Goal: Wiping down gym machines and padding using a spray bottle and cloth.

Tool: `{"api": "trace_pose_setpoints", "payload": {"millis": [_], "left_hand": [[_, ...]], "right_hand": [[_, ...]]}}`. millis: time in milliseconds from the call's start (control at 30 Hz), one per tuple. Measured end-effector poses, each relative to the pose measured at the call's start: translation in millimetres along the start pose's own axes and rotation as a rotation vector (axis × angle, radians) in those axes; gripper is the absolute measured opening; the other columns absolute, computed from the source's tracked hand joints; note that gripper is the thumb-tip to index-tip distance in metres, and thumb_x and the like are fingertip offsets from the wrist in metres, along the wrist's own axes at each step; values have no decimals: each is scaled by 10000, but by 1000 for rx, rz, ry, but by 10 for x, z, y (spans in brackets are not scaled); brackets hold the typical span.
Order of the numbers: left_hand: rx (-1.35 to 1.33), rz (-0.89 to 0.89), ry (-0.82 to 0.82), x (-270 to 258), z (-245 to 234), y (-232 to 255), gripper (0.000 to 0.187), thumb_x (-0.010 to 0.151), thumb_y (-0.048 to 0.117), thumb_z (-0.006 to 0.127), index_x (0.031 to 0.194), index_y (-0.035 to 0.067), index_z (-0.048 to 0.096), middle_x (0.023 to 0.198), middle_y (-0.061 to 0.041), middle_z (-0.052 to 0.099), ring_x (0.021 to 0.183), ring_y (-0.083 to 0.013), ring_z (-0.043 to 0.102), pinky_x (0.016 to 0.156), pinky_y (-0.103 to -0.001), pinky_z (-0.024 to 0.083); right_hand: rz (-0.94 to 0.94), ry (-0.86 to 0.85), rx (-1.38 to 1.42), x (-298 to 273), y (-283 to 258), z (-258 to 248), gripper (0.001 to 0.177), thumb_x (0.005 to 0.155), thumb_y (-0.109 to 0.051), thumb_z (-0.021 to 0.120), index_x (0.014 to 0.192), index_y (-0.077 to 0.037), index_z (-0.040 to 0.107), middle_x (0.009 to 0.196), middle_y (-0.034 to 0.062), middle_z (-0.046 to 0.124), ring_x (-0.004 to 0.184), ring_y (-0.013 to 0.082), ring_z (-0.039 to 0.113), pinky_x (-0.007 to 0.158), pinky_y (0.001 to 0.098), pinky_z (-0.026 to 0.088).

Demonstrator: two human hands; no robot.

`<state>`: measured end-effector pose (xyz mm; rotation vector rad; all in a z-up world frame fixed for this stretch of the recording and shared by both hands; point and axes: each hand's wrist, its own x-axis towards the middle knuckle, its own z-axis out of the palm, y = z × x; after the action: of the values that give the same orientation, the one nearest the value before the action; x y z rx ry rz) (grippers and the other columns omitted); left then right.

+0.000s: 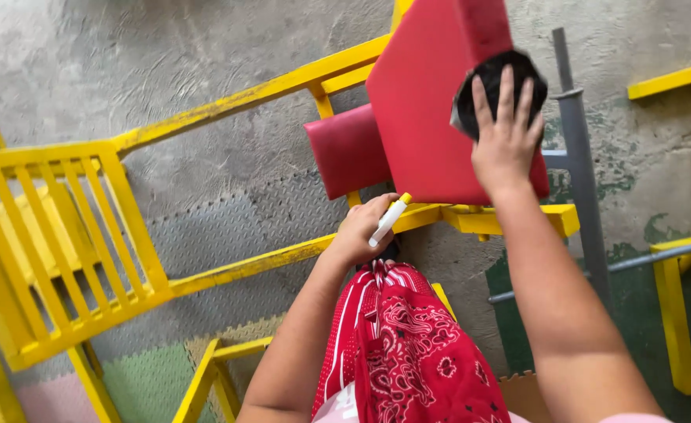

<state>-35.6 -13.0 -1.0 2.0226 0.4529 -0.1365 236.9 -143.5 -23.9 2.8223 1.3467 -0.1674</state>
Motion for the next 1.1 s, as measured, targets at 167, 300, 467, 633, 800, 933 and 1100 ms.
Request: {"api": "trace_pose_setpoints", "payload": {"millis": [167, 300, 467, 633, 800, 933, 1100], "left_hand": [[-5, 90, -54, -60, -17, 61, 694, 760, 124, 730, 1415, 77, 506, 1314, -154, 652, 1222, -371, 613, 991, -474, 468], [-48, 160, -57, -73, 12, 35, 690, 779, 135, 746, 1420, 70, 498, 1315, -162, 650, 1245, -371, 609, 1013, -456, 490], [6, 90, -108, -67, -15, 209, 692, 735, 115, 734, 1391, 80, 516, 1280, -153, 666, 1207, -365, 619, 971, -475, 467], [-48, 162, -35, -54, 93, 201, 673, 769, 124, 720, 1407, 68, 514, 1294, -162, 655, 1218, -365, 622, 997, -460, 492], [-4, 72, 22, 100, 205, 280, 654, 762, 102, 696, 1393, 54, 530, 1287, -169, 652, 1234, -381, 607, 1021, -465, 499], [-8, 60, 135, 201, 357, 314, 662, 744, 111, 708, 1377, 55, 523, 1305, -173, 628, 1239, -389, 591, 1024, -476, 491], [84, -218, 151, 419, 676, 598, 617, 736, 125, 717, 1330, 129, 552, 1286, -126, 613, 1200, -373, 589, 948, -506, 468]], "right_hand": [[148, 26, -74, -542, -37, 107, 932, 999, -112, 635, 1789, -324, 189, 1791, 153, 46, 1578, 518, 137, 1144, 730, 310], [147, -2, -75, -530, 19, 111, 970, 971, -62, 606, 1765, -365, 140, 1780, 148, 75, 1564, 516, 169, 1158, 706, 317], [147, -6, 46, -438, 338, 108, 981, 968, -18, 600, 1727, -416, 123, 1773, 126, 85, 1564, 493, 173, 1170, 699, 295], [142, -37, 197, -438, 657, 93, 979, 965, -49, 643, 1688, -450, 119, 1765, 103, 114, 1567, 484, 187, 1167, 704, 299], [34, 68, 312, -316, 1296, 274, 849, 1017, -128, 648, 1722, -345, 229, 1744, 156, 243, 1526, 482, 308, 1282, 574, 316], [-34, 48, 471, -223, 1659, 367, 775, 1010, -151, 609, 1702, -278, 284, 1725, 205, 284, 1496, 506, 327, 1233, 530, 323], [18, 26, 621, -132, 2123, 681, 702, 1073, -213, 584, 1692, -249, 254, 1696, 232, 280, 1517, 479, 325, 1229, 523, 320]]}}
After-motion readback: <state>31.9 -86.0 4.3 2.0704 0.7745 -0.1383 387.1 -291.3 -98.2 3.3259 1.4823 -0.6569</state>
